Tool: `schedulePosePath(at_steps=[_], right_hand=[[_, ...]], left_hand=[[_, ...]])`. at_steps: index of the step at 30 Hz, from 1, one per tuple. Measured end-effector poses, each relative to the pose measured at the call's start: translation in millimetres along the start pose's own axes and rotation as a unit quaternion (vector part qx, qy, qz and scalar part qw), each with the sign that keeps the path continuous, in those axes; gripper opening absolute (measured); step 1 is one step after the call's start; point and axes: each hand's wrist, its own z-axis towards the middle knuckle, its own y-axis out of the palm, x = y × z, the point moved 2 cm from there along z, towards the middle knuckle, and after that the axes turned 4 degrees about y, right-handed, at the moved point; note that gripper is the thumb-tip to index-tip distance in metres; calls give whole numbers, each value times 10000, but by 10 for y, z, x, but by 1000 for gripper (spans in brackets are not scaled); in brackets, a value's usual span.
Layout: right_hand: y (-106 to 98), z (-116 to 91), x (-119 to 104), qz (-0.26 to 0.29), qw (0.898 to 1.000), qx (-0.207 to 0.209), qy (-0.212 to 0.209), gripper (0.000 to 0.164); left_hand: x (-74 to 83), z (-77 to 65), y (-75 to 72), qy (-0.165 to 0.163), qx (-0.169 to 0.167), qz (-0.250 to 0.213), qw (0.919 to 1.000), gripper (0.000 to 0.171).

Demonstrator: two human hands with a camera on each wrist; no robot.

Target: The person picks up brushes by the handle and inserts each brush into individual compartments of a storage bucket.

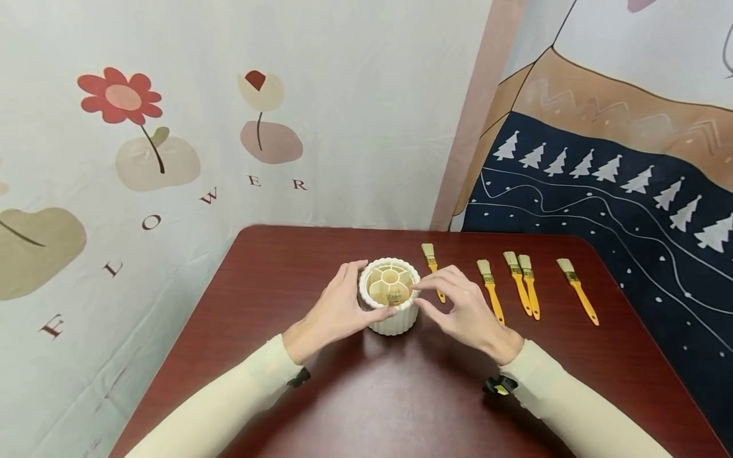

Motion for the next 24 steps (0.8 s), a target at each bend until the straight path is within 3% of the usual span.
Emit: schedulePosePath(at_steps=[7, 15, 24], right_hand=[[-130, -13, 98, -15, 9997, 206, 113, 34], [-236, -21, 217, -48, 9987, 441, 246, 31], [-305, -36, 363, -230, 9974, 389, 556, 28]], left_hand=[[115, -73, 33, -163, 391, 310, 9986, 99], [182, -135, 59, -322, 519, 358, 9975, 89], [188, -146, 86, -355, 579, 292, 9973, 85]])
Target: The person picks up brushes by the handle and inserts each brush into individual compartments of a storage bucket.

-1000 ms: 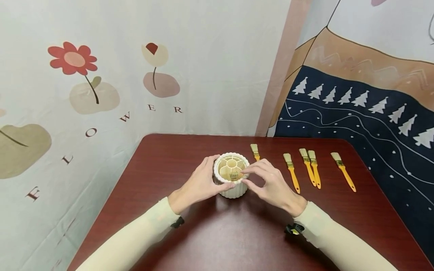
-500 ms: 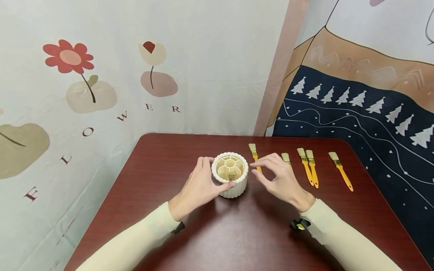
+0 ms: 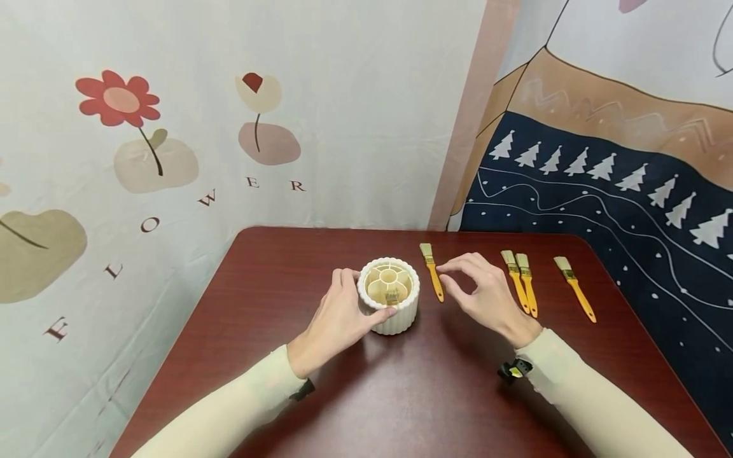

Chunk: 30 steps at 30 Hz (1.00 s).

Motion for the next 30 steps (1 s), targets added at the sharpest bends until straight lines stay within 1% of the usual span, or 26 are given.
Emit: schedulePosePath(at_steps=[7, 11, 18, 24, 30], right_hand=[[-13, -8, 136, -165, 9989, -61, 430, 29], [-11, -15, 189, -236, 9974, -173, 657, 27], [22, -4, 320, -410, 9960, -228, 765, 24], [69, 21, 415, -312, 9958, -237, 832, 23], [137, 50, 478, -295, 9935, -404, 1018, 22]], left_hand=[[-28, 21, -12, -67, -60, -201, 9998, 82], [-44, 25, -30, -48, -93, -252, 9996, 82], [-69, 72, -75, 1, -256, -258, 9993, 85], [-92, 120, -109, 50, -355, -289, 9989, 88], [-136, 125, -117, 100, -366, -393, 9985, 88]])
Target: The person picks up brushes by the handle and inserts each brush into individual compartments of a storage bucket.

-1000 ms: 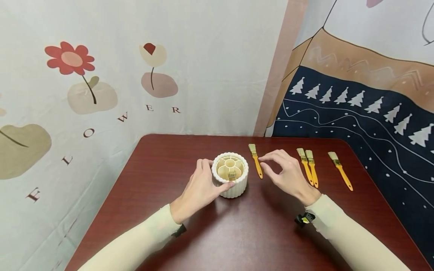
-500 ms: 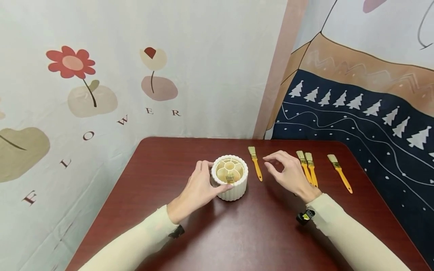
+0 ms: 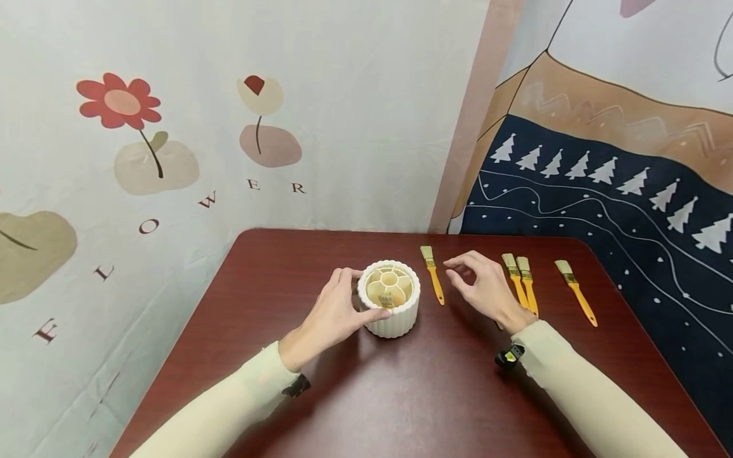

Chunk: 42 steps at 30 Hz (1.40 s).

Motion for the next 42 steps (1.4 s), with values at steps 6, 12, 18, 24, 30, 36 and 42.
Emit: schedulePosePath(at_steps=[6, 12, 18, 24, 30, 36, 42], right_hand=[[67, 50, 34, -56, 9993, -243, 270, 23], [127, 92, 80, -53, 9983, -435, 386, 25], [180, 147, 152, -36, 9967, -635, 501, 27], [259, 202, 235, -42, 9919, -1000, 782, 30], [319, 256, 246, -219, 9890, -1132, 928, 32], [370, 309, 243, -506, 9858, -1200, 1057, 31], [447, 381, 215, -469, 9818, -1399, 1191, 32]], left_hand=[[-26, 3, -21, -66, -84, -314, 9994, 87], [-46, 18, -29, 15, -135, -521, 9985, 85], [-75, 23, -30, -1, -219, -730, 9971, 85], [-86, 33, -50, 48, -288, -793, 9964, 87], [-94, 41, -59, 40, -292, -792, 9964, 87], [-97, 44, -53, 43, -331, -872, 9956, 86], [-90, 52, -66, 96, -364, -957, 9947, 87]])
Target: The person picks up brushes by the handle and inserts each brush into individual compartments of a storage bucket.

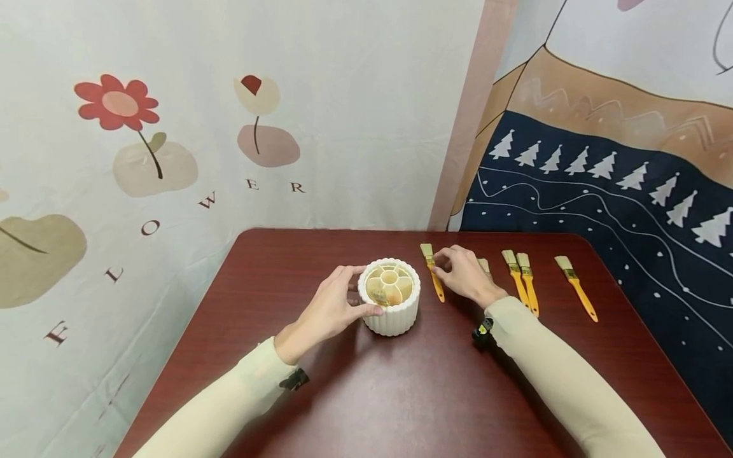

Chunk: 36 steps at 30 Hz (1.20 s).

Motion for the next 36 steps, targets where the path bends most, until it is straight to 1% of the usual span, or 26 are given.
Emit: schedulePosePath(at_steps=[9, 15, 16, 19, 22, 23, 29, 36], right_hand=[[52, 107, -32, -59, 9994, -202, 282, 34], [64, 149, -56, -59, 9992, -192, 347, 35], [117, 200, 44, 29, 9996, -159, 245, 37], [126, 221, 39, 4, 9995, -170, 274, 37], [148, 252, 39, -2, 9990, -201, 400, 38], [104, 214, -66, -100, 9982, -232, 537, 37], [118, 234, -86, -233, 9974, -194, 649, 34], [102, 202, -119, -347, 9969, -168, 680, 29]], left_hand=[[4, 15, -18, 30, -70, 21, 10000, 89], [-4, 25, -30, 19, -134, -30, 9999, 91], [-6, 26, -31, 10, -147, -79, 9999, 91], [-13, 28, -34, -34, -183, -196, 9996, 92], [-18, 34, -39, -73, -194, -232, 9995, 93], [-18, 36, -40, -83, -197, -219, 9995, 93], [-12, 44, -52, -148, -241, -155, 9995, 94], [-16, 41, -67, -186, -282, -117, 9994, 95]])
